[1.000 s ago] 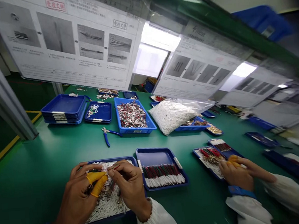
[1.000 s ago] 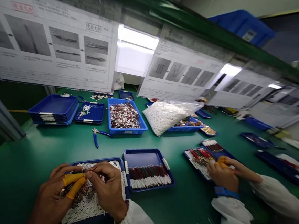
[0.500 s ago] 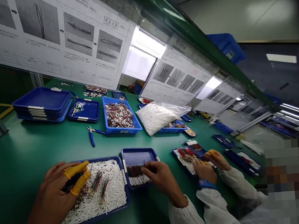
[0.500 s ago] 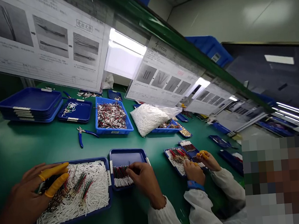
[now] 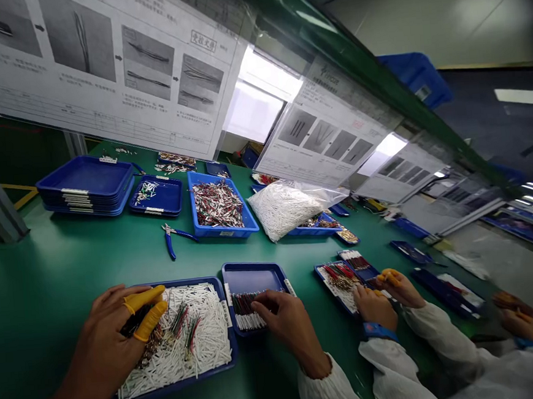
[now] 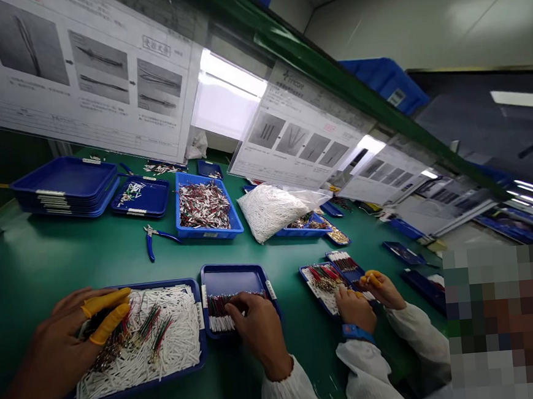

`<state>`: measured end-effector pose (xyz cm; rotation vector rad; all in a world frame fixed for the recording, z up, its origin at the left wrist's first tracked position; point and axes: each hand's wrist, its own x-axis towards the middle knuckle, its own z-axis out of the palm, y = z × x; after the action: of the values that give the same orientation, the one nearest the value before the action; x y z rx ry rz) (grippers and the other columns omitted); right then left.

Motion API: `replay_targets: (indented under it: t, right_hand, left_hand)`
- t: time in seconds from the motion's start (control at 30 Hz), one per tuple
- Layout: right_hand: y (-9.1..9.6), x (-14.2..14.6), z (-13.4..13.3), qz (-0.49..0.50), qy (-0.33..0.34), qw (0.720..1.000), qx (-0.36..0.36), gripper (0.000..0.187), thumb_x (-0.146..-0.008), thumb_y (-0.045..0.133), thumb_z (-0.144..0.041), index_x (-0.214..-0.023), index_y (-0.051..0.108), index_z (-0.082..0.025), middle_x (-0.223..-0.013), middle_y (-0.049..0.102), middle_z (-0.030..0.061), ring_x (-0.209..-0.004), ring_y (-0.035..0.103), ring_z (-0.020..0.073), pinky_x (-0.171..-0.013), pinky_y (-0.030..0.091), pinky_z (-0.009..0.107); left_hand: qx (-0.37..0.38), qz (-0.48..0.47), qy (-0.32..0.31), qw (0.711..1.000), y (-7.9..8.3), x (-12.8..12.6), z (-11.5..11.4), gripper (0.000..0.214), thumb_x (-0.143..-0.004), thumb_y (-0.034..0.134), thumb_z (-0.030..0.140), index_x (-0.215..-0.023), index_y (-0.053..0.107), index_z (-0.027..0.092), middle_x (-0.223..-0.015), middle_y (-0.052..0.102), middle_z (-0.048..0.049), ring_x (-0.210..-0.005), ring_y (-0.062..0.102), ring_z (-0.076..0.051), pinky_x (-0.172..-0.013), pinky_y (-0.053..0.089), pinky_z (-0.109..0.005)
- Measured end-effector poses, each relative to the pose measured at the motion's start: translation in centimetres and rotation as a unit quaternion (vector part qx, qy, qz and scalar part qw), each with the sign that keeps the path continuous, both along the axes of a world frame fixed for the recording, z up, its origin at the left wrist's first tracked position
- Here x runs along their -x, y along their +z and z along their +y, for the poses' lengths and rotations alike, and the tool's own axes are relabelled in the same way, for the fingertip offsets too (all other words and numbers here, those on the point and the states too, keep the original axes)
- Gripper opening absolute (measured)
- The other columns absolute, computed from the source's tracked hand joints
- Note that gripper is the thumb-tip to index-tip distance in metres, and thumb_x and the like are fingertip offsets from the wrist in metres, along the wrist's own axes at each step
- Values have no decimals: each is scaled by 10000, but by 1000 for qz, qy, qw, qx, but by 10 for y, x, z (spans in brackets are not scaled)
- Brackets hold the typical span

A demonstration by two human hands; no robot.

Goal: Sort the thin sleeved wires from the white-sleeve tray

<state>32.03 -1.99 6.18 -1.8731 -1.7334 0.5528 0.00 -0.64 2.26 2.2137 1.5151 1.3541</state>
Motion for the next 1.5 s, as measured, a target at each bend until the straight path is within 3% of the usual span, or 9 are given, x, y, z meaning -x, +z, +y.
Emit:
replay_targets:
  t: [0.1, 0.23, 0.4, 0.5, 0.6, 0.73, 1.0, 1.27, 1.5]
  right_hand:
    - [6, 10, -1, 9, 25, 1000, -6, 205, -911, 616, -323, -897, 776, -195, -841, 783, 77, -717, 701, 248, -628, 494, 320]
    - [9, 41, -1, 22, 125, 992, -8, 146, -910, 649, -254, -940, 776, -189, -816, 761, 64, -673, 670, 222, -626, 488, 315]
    - [2, 82, 0, -53, 261, 963, -33, 323, -874, 642, -45, -1097, 763, -246, -942, 721, 71, -816, 674, 225, -704, 490, 315]
    - [-9, 92, 4, -118, 298, 944, -73, 307, -902, 605, -40, -1009, 789, -261, -885, 688, 71, -793, 643, 222, -659, 461, 307]
    - [-15, 91, 8, -126, 302, 937, -120, 246, -910, 623, -64, -895, 792, -242, -845, 668, 65, -772, 615, 213, -656, 444, 307]
    - [-11, 85, 11, -75, 275, 943, -174, 187, -931, 623, -99, -941, 771, -213, -839, 648, 70, -752, 586, 203, -647, 441, 304]
    - [0, 93, 9, -52, 244, 939, -235, 180, -953, 591, -114, -989, 745, -199, -844, 633, 77, -748, 559, 206, -625, 429, 308]
    - [-5, 91, 15, -67, 238, 939, -240, 156, -921, 632, -97, -948, 740, -206, -851, 648, 67, -766, 573, 211, -649, 447, 317]
    - [-17, 80, 27, -70, 227, 951, -196, 170, -905, 624, -78, -871, 741, -196, -833, 663, 67, -788, 606, 231, -679, 472, 343]
  left_hand:
    - [5, 6, 7, 1000, 3, 0, -1, 355, -915, 581, 529, -1086, 747, 266, -1020, 783, -36, -979, 714, -272, -1011, 474, -479]
    - [11, 22, 13, 1000, 7, 0, -1, 400, -931, 540, 555, -1061, 756, 244, -1008, 789, -54, -981, 718, -270, -1001, 488, -469]
    - [30, 20, 12, 999, 11, 0, -1, 405, -936, 526, 556, -1062, 757, 248, -1015, 788, -61, -1002, 713, -274, -1020, 482, -476]
    - [35, 21, 9, 999, 11, 0, -2, 372, -937, 531, 519, -1057, 760, 251, -1008, 788, -58, -1012, 711, -282, -1019, 484, -489]
    - [44, 20, 7, 999, 8, 1, -2, 320, -930, 562, 472, -1070, 758, 261, -1015, 786, -45, -1030, 705, -280, -1013, 492, -489]
    - [44, 25, -6, 999, 7, 1, -3, 310, -921, 591, 467, -1093, 754, 268, -1044, 781, -53, -1048, 699, -285, -988, 503, -501]
    - [73, 58, -125, 988, 7, -6, -10, 236, -855, 701, 497, -1032, 755, 350, -1006, 789, -2, -1094, 682, -284, -1042, 445, -550]
    - [64, 32, -76, 995, 3, -4, -6, 171, -895, 652, 407, -970, 787, 335, -970, 792, -20, -1014, 713, -268, -1001, 470, -536]
    - [59, -14, -3, 998, 14, 8, 2, 171, -842, 674, 378, -933, 799, 305, -972, 797, -30, -1007, 718, -269, -983, 516, -507]
